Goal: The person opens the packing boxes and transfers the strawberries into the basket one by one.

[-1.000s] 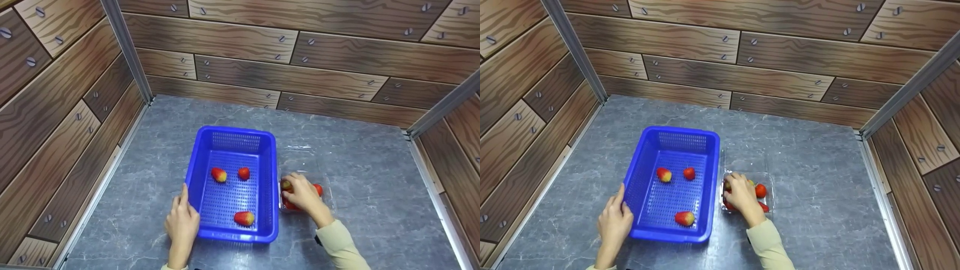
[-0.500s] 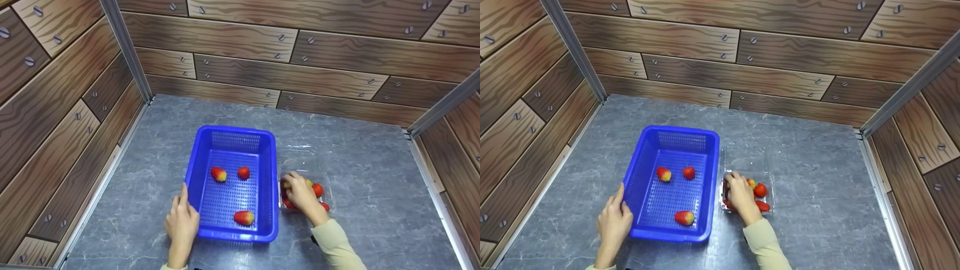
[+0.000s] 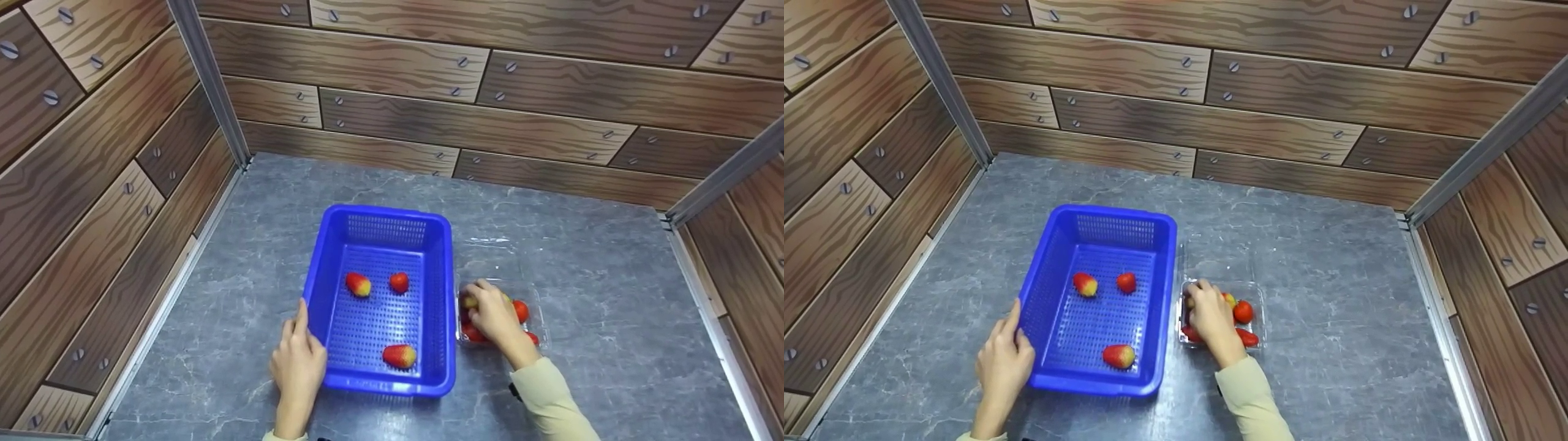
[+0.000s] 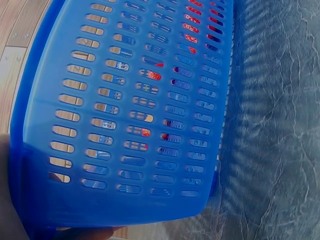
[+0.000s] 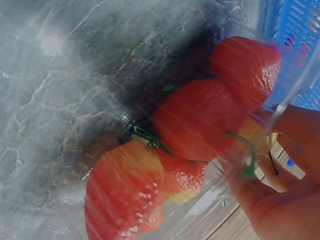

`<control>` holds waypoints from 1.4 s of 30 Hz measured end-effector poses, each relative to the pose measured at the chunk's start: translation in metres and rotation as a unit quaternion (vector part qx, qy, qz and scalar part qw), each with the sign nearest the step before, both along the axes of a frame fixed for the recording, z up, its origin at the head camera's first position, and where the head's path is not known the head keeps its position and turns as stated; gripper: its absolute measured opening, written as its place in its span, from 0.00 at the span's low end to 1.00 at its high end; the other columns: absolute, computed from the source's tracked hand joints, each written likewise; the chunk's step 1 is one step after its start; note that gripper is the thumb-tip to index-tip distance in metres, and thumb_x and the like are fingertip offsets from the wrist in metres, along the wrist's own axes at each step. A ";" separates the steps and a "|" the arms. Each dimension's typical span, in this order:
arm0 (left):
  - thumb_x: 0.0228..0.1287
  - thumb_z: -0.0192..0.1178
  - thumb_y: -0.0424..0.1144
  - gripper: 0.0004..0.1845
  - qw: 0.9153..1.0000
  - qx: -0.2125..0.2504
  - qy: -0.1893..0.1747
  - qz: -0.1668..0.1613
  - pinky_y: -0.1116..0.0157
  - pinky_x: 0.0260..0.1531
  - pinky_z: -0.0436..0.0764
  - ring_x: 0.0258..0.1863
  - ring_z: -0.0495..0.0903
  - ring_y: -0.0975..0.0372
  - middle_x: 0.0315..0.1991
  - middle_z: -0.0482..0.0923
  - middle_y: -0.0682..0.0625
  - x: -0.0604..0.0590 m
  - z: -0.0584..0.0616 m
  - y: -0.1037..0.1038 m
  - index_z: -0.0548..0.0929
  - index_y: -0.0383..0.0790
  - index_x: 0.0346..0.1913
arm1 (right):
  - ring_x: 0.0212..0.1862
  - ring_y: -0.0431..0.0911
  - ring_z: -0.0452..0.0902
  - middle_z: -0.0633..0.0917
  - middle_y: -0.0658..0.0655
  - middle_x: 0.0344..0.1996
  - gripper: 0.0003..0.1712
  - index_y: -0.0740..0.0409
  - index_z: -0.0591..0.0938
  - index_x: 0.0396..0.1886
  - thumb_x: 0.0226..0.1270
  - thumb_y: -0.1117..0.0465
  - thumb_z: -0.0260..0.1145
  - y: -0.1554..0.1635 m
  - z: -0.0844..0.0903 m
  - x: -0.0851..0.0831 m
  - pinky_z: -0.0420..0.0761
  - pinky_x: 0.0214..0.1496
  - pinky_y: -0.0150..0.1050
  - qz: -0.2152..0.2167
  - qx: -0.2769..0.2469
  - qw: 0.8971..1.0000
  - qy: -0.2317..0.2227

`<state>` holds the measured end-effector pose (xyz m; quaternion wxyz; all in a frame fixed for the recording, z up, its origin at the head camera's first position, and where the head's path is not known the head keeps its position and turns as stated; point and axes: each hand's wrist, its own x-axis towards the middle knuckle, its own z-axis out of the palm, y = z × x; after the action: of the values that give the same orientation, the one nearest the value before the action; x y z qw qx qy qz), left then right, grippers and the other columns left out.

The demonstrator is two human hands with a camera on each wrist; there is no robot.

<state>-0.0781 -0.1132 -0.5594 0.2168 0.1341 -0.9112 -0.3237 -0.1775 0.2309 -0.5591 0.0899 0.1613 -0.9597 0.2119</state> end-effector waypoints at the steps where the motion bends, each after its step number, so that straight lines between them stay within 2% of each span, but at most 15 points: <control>1: 0.57 0.56 0.27 0.33 1.000 0.000 0.002 0.000 0.52 0.16 0.74 0.16 0.75 0.48 0.46 0.81 0.39 0.000 0.000 0.000 0.73 0.43 0.70 | 0.40 0.60 0.81 0.82 0.56 0.38 0.23 0.58 0.86 0.40 0.39 0.76 0.68 0.000 0.001 0.001 0.81 0.37 0.56 -0.001 -0.002 1.000 -0.001; 8: 0.58 0.56 0.27 0.33 1.000 -0.003 0.008 0.003 0.53 0.15 0.74 0.16 0.75 0.49 0.45 0.81 0.41 0.000 -0.002 -0.001 0.73 0.43 0.70 | 0.39 0.60 0.82 0.82 0.55 0.37 0.22 0.56 0.87 0.38 0.40 0.76 0.67 -0.001 0.012 0.002 0.80 0.35 0.57 -0.006 -0.015 1.000 -0.004; 19: 0.57 0.57 0.27 0.34 1.000 0.000 0.009 0.002 0.52 0.17 0.75 0.18 0.77 0.47 0.46 0.81 0.40 0.000 -0.002 -0.001 0.73 0.43 0.70 | 0.38 0.59 0.82 0.81 0.54 0.35 0.20 0.56 0.86 0.37 0.40 0.76 0.70 -0.003 0.029 0.003 0.82 0.36 0.55 -0.011 -0.012 1.000 0.006; 28: 0.57 0.58 0.27 0.33 1.000 0.000 0.011 0.001 0.50 0.18 0.75 0.18 0.77 0.46 0.45 0.81 0.40 0.000 -0.002 0.000 0.74 0.43 0.69 | 0.40 0.60 0.81 0.82 0.54 0.38 0.22 0.55 0.86 0.37 0.40 0.78 0.69 -0.011 0.045 0.006 0.81 0.36 0.56 0.000 -0.026 0.999 0.029; 33: 0.58 0.56 0.27 0.32 1.000 -0.002 0.010 0.002 0.53 0.15 0.73 0.15 0.74 0.49 0.44 0.81 0.41 0.000 0.000 -0.001 0.75 0.42 0.69 | 0.42 0.59 0.81 0.83 0.54 0.40 0.20 0.56 0.86 0.37 0.42 0.78 0.70 -0.017 0.056 0.008 0.81 0.40 0.56 0.011 -0.035 0.998 0.045; 37: 0.59 0.55 0.27 0.32 1.000 0.001 0.003 0.001 0.56 0.13 0.71 0.14 0.72 0.53 0.44 0.81 0.42 0.000 0.000 -0.001 0.74 0.42 0.69 | 0.42 0.57 0.81 0.83 0.53 0.39 0.21 0.56 0.87 0.37 0.42 0.77 0.72 -0.023 0.067 0.012 0.81 0.42 0.55 0.023 -0.044 0.997 0.053; 42: 0.58 0.56 0.27 0.32 1.000 0.004 -0.002 0.001 0.55 0.15 0.73 0.15 0.74 0.51 0.44 0.81 0.41 0.000 0.001 -0.001 0.74 0.43 0.69 | 0.41 0.55 0.80 0.82 0.52 0.37 0.20 0.56 0.87 0.37 0.41 0.77 0.73 -0.031 0.079 0.016 0.80 0.43 0.53 0.042 -0.040 0.996 0.072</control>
<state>-0.0781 -0.1140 -0.5589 0.2145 0.1370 -0.9102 -0.3266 -0.1615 0.1998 -0.4805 0.1559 0.2124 -0.9340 0.2413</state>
